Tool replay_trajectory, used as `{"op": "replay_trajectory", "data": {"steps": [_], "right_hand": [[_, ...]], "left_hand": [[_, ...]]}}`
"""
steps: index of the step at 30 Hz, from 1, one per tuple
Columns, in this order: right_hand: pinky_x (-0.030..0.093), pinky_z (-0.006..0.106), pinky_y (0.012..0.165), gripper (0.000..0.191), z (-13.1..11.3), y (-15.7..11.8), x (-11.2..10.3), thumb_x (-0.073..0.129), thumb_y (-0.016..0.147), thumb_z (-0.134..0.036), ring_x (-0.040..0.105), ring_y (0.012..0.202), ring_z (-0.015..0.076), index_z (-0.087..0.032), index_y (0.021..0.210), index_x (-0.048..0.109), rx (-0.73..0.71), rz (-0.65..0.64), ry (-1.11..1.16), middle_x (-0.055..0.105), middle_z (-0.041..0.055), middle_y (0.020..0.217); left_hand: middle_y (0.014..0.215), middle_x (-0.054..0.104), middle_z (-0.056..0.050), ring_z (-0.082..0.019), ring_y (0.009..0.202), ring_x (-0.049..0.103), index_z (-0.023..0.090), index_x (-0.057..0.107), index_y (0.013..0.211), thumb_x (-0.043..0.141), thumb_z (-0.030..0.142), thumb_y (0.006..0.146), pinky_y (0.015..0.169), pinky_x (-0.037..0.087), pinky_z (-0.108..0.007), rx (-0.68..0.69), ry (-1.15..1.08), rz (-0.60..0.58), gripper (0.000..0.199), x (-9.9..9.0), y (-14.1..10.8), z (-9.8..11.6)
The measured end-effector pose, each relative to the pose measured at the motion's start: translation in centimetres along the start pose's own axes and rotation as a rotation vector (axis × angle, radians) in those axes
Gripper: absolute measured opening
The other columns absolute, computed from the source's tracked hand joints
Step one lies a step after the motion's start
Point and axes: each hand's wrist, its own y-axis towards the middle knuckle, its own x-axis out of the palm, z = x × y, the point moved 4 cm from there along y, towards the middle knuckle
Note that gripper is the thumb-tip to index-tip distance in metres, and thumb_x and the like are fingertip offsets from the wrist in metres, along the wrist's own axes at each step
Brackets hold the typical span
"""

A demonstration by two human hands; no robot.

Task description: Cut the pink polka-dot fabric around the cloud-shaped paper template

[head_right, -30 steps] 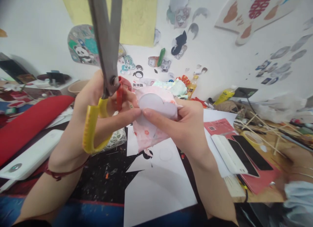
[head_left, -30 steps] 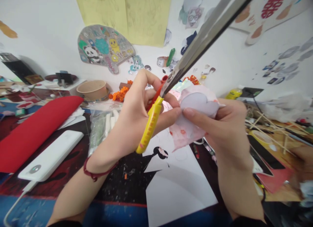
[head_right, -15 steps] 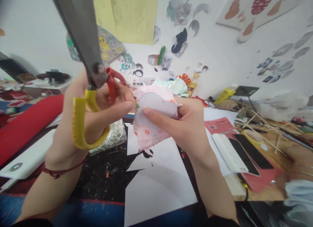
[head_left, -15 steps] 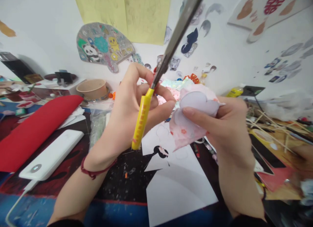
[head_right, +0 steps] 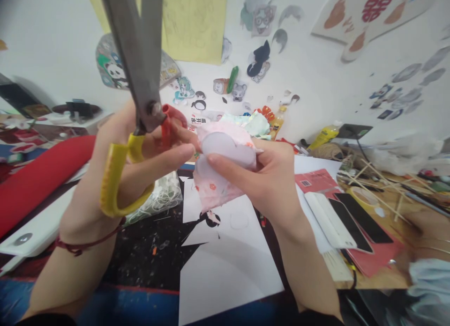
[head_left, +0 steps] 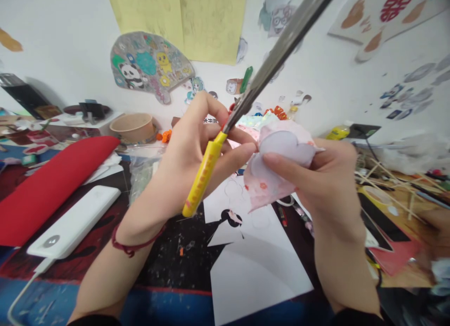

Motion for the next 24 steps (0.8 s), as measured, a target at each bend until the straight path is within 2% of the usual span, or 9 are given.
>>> {"op": "replay_trajectory", "data": {"steps": [5,9,16,19,24], "right_hand": [[0.035,0.026,0.046,0.027,-0.1,-0.1,0.0,0.086,0.078,-0.034,0.043,0.052,0.009,-0.02,0.063,0.067,-0.03,0.013,-0.123,0.047,-0.0042,0.057],[0.034,0.026,0.044,0.026,-0.3,-0.1,-0.1,0.085,0.078,-0.035,0.042,0.05,0.009,-0.019,0.064,0.069,-0.059,0.008,-0.217,0.046,-0.0035,0.056],[0.028,0.026,0.043,0.033,-0.6,-0.2,-0.3,0.086,0.077,-0.032,0.038,0.05,0.0078,-0.019,0.058,0.062,-0.132,0.037,-0.321,0.041,-0.0052,0.054],[0.032,0.026,0.045,0.03,-0.4,-0.2,-0.3,0.086,0.077,-0.031,0.042,0.051,0.0081,-0.019,0.06,0.064,-0.106,0.036,-0.253,0.046,-0.0055,0.055],[0.046,0.026,0.05,0.025,0.2,0.3,0.0,0.086,0.078,-0.028,0.055,0.055,0.0107,-0.021,0.061,0.068,-0.06,0.011,0.028,0.06,-0.0048,0.057]], "left_hand": [[0.098,0.065,0.0,-0.016,0.091,0.068,0.021,0.05,0.1,0.08,0.019,0.08,0.063,0.052,-0.025,0.046,-0.013,-0.041,0.036,0.3,-0.3,0.3],[0.102,0.064,0.0,-0.014,0.087,0.067,0.02,0.05,0.095,0.078,0.013,0.078,0.061,0.051,-0.023,0.048,-0.037,-0.019,0.034,0.5,-0.3,0.1],[0.085,0.067,0.003,-0.014,0.072,0.067,0.021,0.051,0.098,0.078,0.012,0.076,0.059,0.05,-0.025,-0.014,-0.088,0.048,0.036,0.6,0.1,-0.3],[0.078,0.066,0.003,-0.016,0.075,0.067,0.021,0.053,0.097,0.079,0.011,0.073,0.06,0.049,-0.027,-0.044,-0.105,0.114,0.037,0.0,0.5,-0.3],[0.075,0.062,0.002,-0.013,0.07,0.063,0.02,0.055,0.095,0.086,0.023,0.074,0.057,0.047,-0.026,0.04,-0.026,0.192,0.038,-1.1,1.0,-0.6]]}}
